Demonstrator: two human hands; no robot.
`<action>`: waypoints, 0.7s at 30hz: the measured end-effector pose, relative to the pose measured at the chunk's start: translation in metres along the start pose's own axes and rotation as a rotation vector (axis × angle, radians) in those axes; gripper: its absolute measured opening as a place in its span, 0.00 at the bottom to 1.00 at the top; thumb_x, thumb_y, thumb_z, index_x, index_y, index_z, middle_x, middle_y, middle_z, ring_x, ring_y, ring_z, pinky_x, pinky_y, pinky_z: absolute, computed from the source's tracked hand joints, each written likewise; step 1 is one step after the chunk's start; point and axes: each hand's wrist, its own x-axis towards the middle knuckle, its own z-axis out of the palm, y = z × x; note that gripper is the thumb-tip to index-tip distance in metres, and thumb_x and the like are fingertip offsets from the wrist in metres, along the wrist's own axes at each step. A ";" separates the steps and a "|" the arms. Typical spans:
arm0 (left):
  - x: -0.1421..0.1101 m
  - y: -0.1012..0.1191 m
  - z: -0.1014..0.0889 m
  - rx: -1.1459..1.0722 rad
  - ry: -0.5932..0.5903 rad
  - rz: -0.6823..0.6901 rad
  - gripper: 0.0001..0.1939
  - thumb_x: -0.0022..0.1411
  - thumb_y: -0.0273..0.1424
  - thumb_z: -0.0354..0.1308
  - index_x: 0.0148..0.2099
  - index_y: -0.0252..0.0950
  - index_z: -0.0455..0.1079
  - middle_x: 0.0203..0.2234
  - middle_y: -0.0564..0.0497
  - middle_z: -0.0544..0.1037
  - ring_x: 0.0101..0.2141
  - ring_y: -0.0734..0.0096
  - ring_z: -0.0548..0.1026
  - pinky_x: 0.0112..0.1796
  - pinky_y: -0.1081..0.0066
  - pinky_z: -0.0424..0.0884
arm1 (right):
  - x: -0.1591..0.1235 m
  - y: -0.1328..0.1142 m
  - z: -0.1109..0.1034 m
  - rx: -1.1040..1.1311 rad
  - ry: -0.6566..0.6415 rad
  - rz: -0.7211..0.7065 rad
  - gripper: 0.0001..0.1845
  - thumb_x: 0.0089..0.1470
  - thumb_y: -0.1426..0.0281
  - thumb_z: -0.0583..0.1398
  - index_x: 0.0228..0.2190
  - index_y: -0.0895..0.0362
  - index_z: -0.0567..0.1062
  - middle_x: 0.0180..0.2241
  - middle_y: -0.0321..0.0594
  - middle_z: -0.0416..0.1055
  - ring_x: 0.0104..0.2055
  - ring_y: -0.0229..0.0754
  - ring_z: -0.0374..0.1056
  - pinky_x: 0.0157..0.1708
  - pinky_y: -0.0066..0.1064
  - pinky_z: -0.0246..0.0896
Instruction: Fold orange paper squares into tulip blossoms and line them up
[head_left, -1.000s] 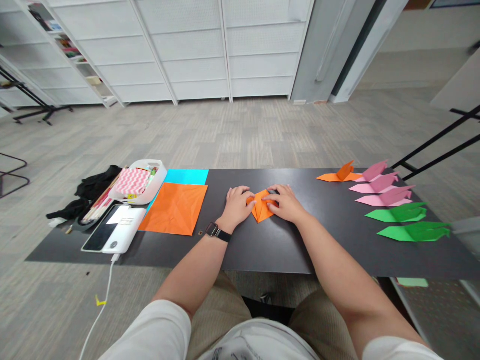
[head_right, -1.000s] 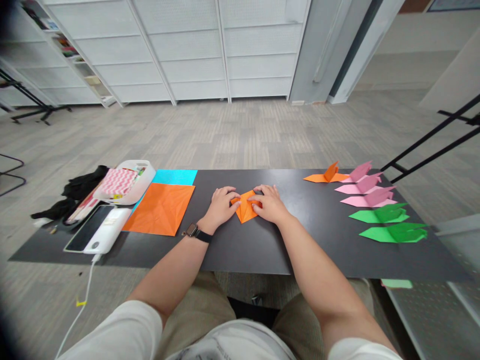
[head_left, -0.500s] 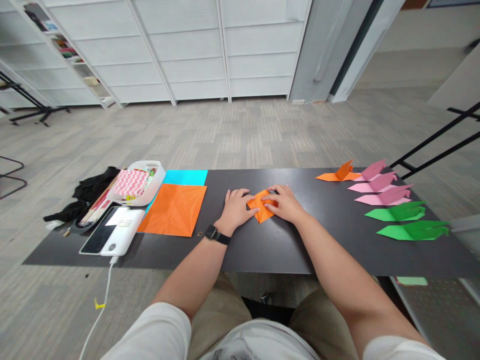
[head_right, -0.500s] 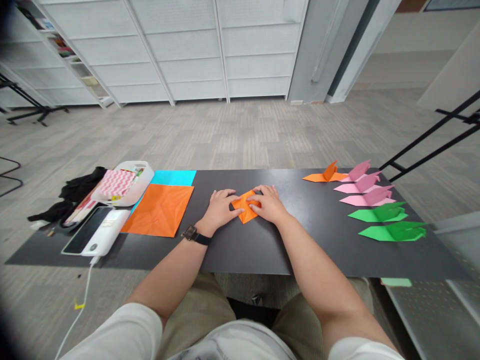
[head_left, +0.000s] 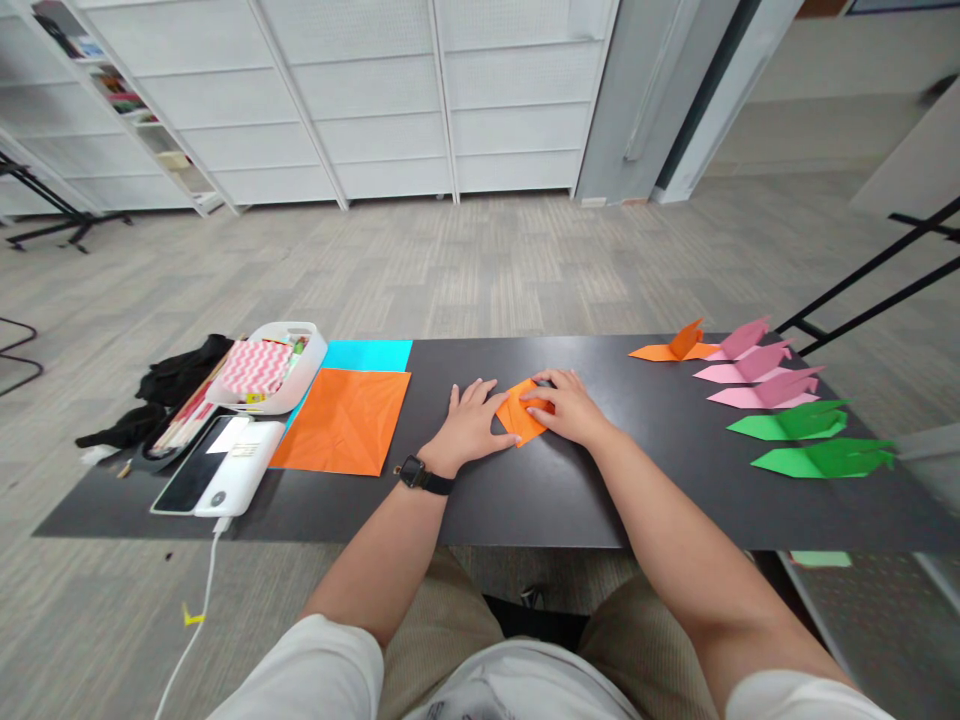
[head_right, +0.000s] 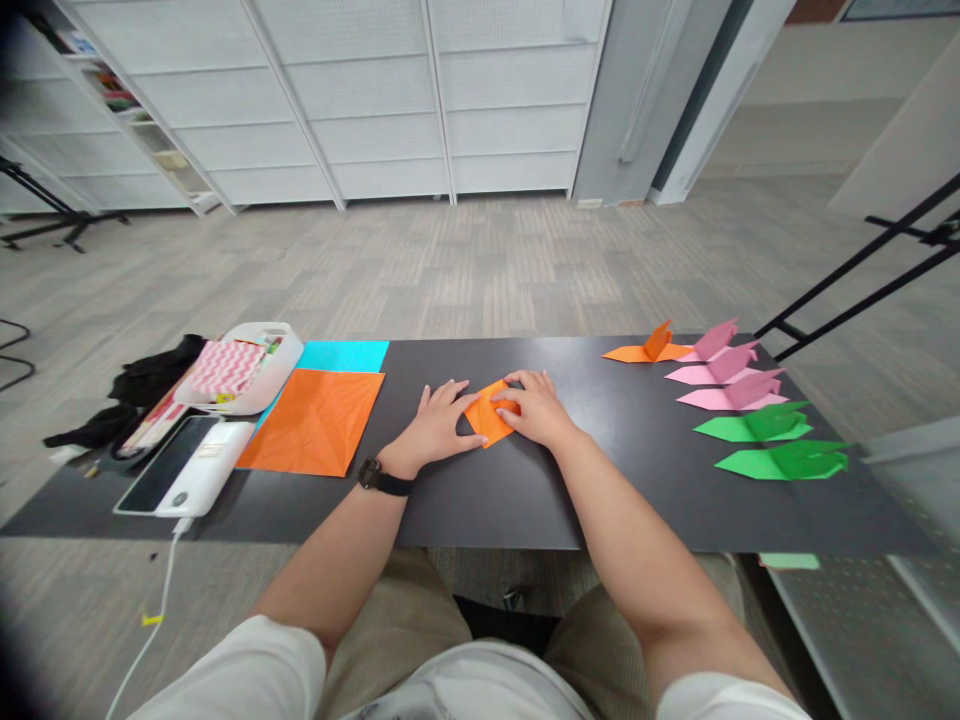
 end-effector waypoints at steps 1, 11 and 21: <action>-0.001 0.000 -0.001 -0.004 -0.006 0.002 0.42 0.59 0.50 0.71 0.71 0.46 0.66 0.74 0.40 0.59 0.74 0.37 0.52 0.71 0.30 0.38 | 0.000 0.000 0.000 -0.001 0.000 0.000 0.15 0.60 0.65 0.65 0.49 0.41 0.84 0.60 0.43 0.69 0.66 0.57 0.62 0.71 0.70 0.42; 0.010 -0.002 0.007 -0.041 0.126 -0.070 0.16 0.74 0.43 0.56 0.59 0.50 0.77 0.66 0.48 0.71 0.69 0.48 0.63 0.70 0.34 0.46 | 0.000 -0.001 0.001 0.008 0.004 -0.008 0.15 0.61 0.65 0.64 0.48 0.42 0.84 0.60 0.43 0.69 0.65 0.57 0.63 0.70 0.69 0.42; 0.017 0.005 0.008 -0.010 0.220 -0.103 0.09 0.67 0.39 0.66 0.49 0.48 0.81 0.58 0.50 0.77 0.61 0.51 0.69 0.69 0.40 0.53 | 0.001 -0.001 0.000 0.001 -0.006 -0.001 0.14 0.61 0.66 0.65 0.48 0.43 0.84 0.60 0.44 0.69 0.65 0.57 0.63 0.71 0.68 0.43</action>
